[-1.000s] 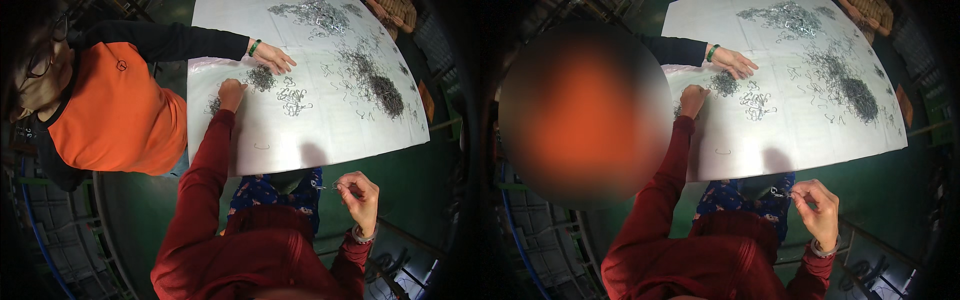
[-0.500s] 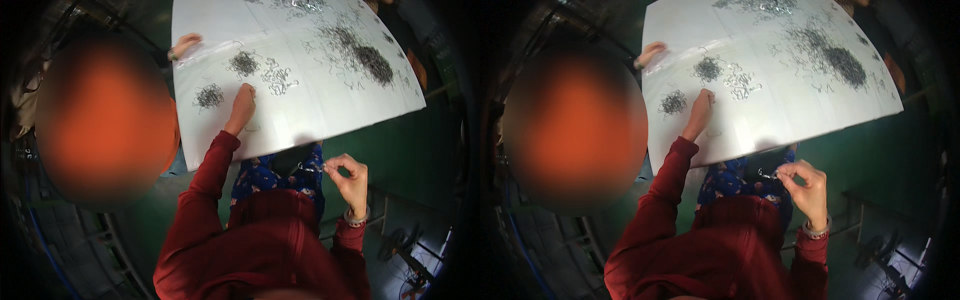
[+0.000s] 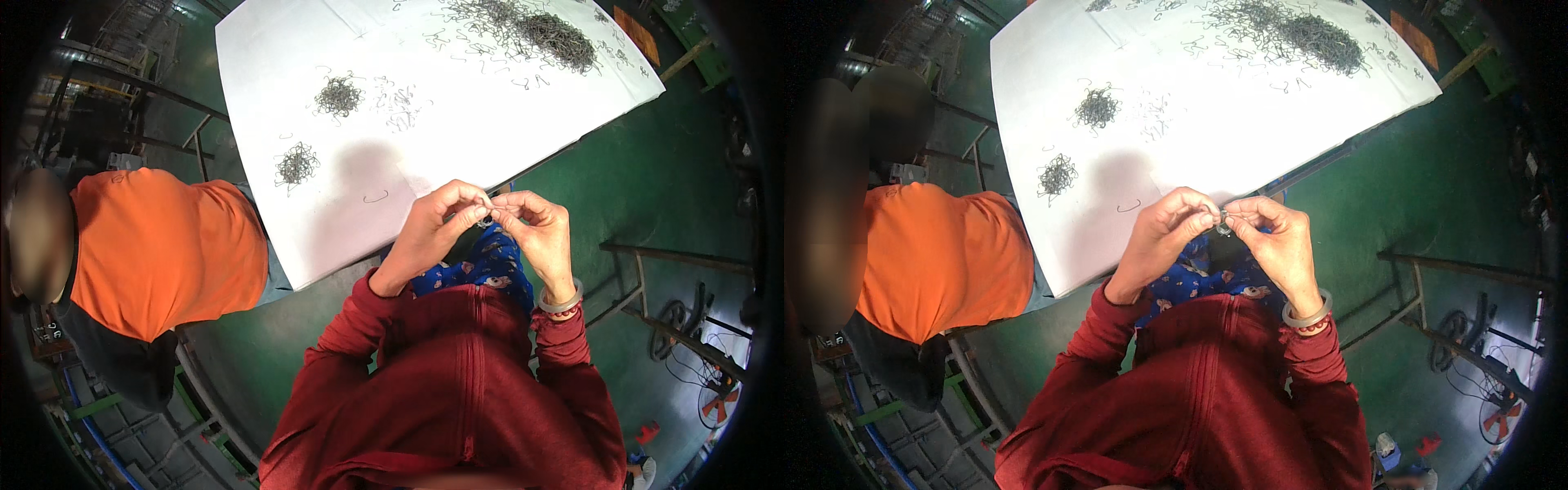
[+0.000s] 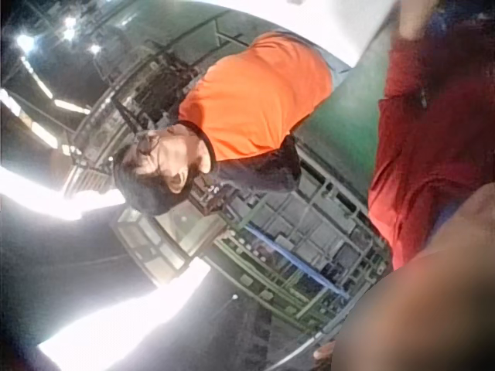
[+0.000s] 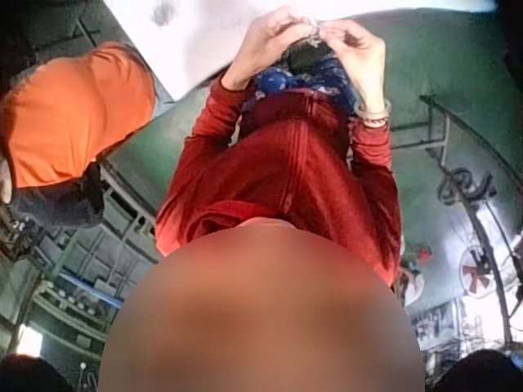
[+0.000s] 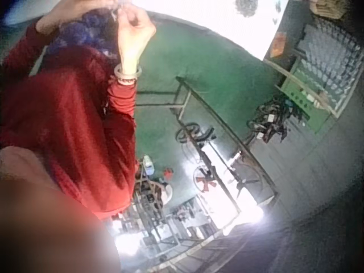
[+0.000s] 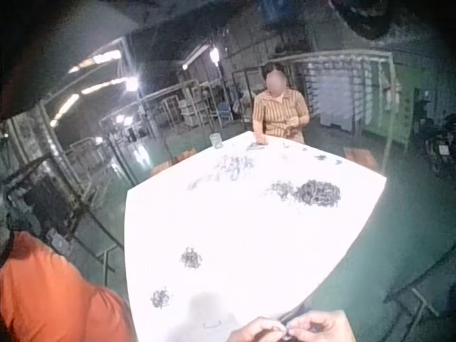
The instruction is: The person repeatedly picks small metal hooks from a white table surface, links them together by hand to form a chain, and places the chain onto a hanging rack. Another person in an orange shirt works alongside at the same table.
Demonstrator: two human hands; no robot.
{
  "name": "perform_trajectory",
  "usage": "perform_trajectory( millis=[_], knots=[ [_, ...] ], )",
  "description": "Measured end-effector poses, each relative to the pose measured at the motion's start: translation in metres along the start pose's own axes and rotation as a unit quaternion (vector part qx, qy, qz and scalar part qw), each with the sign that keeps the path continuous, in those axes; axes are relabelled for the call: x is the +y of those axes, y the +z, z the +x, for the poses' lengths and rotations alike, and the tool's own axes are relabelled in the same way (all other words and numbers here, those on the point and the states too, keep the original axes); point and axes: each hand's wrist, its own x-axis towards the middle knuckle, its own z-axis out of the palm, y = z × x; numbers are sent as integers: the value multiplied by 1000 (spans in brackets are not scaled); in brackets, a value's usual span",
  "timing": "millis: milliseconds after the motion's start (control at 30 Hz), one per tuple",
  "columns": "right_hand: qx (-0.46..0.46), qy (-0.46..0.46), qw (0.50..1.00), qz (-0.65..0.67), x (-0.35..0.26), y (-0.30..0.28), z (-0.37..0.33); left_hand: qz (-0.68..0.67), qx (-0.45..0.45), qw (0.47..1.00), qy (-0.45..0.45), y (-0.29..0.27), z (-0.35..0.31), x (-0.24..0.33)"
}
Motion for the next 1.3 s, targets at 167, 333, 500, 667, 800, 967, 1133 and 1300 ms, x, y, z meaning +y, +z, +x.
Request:
perform_trajectory(
  millis=[167,333,500,667,800,967,1133,1300],
  knots=[
    [13,-4,999,33,2,8,1,170,45,977,121,0,2,-8],
    [-11,-14,1000,-12,3,12,5,133,91,981,111,1,2,-12],
    [-55,-66,994,-62,-10,4,12,85,98,991,9,2,-5,-9],
    [-20,-104,986,-131,-14,-18,72,102,67,988,91,3,-13,-6],
    [-101,-199,937,-267,36,33,197,110,57,988,93,7,-22,-4],
    [-98,-244,833,-488,103,83,256,99,48,990,90,10,-30,0],
    [-44,-247,860,-443,108,79,242,93,43,992,76,8,-30,-4],
    [-74,-96,970,-212,79,34,175,138,62,981,117,7,-25,-13]
  ],
)
